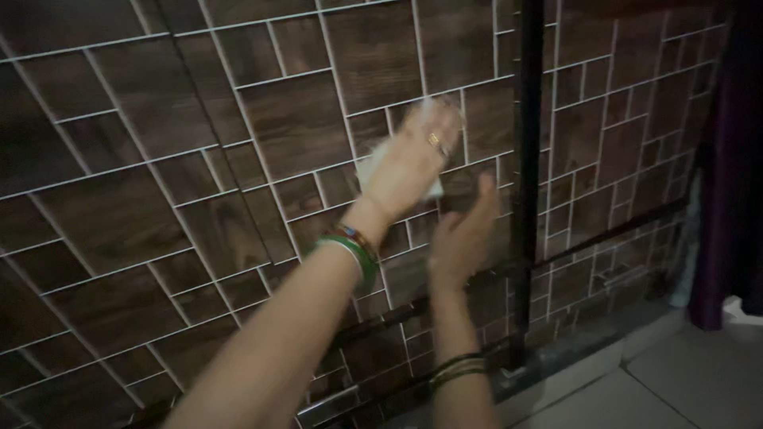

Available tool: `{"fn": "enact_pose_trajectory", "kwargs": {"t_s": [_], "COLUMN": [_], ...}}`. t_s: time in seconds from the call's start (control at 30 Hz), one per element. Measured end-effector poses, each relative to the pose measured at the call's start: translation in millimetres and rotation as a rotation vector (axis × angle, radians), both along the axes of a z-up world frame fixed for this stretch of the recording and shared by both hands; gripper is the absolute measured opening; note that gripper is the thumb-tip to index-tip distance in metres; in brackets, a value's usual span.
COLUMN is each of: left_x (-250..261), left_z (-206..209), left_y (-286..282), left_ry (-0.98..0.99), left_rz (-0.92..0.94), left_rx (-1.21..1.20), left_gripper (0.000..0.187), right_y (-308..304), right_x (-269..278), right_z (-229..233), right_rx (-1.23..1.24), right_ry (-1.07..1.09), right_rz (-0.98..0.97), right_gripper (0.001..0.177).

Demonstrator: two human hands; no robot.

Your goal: The person wipes the surface of tiled closet doors using a white cloth, moving it across various sections of the wood-patterned tiles.

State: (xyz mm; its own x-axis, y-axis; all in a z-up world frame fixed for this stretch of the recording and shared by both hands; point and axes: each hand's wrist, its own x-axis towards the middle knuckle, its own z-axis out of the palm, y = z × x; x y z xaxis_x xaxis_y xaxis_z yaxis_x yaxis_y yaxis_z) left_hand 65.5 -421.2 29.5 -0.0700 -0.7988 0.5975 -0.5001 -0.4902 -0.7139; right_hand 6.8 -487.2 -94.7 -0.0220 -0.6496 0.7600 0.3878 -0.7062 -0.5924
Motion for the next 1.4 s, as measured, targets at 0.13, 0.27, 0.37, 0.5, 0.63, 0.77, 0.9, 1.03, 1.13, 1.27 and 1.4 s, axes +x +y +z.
{"fn": "enact_pose_trajectory", "kwargs": {"t_s": [0.13,0.27,0.37,0.5,0.63,0.77,0.9,1.03,1.13,1.27,1.4], "left_x": [-13,-22,-29,-30,-39,-38,-33,-41,-47,-47,-41], "left_z": [-54,-83,-77,-28,4,-5,-9,11,31,53,53], "left_y": [10,41,60,73,88,88,87,109,134,163,159], "left_ry": [0.167,-0.073,-0.078,-0.047,0.151,0.026,-0.058,0.039,0.213,0.177,0.031], "left_rz": [-0.23,0.081,0.079,0.175,0.102,0.089,0.076,0.037,-0.05,-0.005,0.057], "left_rx": [-0.031,0.161,0.179,0.191,0.06,0.011,-0.061,0.111,0.192,0.126,-0.165], "left_gripper": [0.067,0.071,0.065,0.059,0.067,0.064,0.058,0.067,0.074,0.069,0.071], "right_y": [-26,-31,-20,1,34,59,73,85,92,113,119], "right_x": [-10,-18,-17,-3,-3,-17,-16,-10,-4,6,11], "right_z": [8,10,12,25,41,56,60,58,56,54,48], "right_rx": [0.175,0.149,0.136,-0.019,-0.129,-0.014,-0.075,-0.034,-0.019,-0.078,-0.114], "right_ry": [0.116,0.169,0.194,0.177,-0.007,0.022,0.042,0.091,0.074,-0.04,-0.017], "right_rz": [-0.019,-0.079,-0.006,0.019,0.116,0.05,0.026,0.076,0.096,0.109,0.108], "right_gripper": [0.064,0.064,0.066,0.069,0.056,0.049,0.041,0.045,0.048,0.059,0.061]}}
